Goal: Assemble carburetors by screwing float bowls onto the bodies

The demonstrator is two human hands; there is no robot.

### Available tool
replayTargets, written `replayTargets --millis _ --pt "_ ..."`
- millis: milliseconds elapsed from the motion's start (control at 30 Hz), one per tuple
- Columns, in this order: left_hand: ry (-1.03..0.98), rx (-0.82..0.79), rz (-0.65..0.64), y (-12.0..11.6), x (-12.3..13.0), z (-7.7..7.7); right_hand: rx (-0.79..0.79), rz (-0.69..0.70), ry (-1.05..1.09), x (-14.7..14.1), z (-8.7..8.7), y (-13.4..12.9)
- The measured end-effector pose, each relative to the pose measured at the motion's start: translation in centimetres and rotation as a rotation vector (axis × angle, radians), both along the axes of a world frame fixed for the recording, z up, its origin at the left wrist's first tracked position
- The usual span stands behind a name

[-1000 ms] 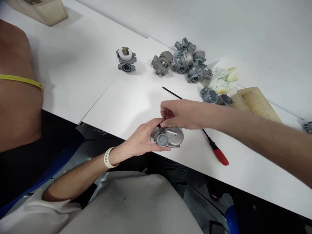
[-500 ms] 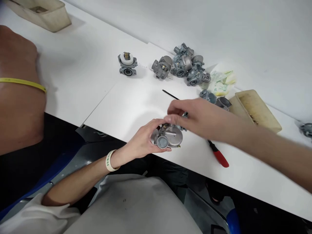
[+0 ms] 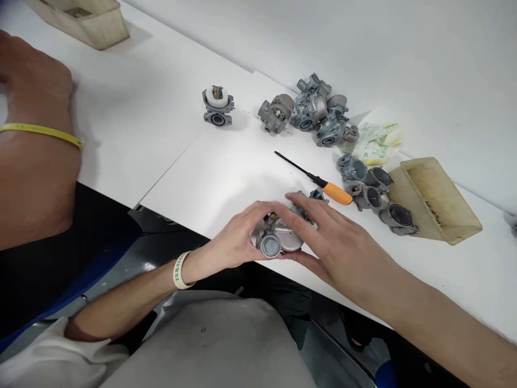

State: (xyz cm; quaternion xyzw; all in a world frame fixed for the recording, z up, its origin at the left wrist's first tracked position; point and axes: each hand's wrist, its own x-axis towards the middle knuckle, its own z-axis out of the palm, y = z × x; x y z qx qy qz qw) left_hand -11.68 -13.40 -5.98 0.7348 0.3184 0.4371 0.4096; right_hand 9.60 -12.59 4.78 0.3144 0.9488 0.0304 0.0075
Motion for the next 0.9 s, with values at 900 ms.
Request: replayTargets --millis 900 --pt "0.024 0.080 0.067 -0.3 0.2 -0.5 -0.096 -0.100 0.175 -0.9 -0.9 -1.0"
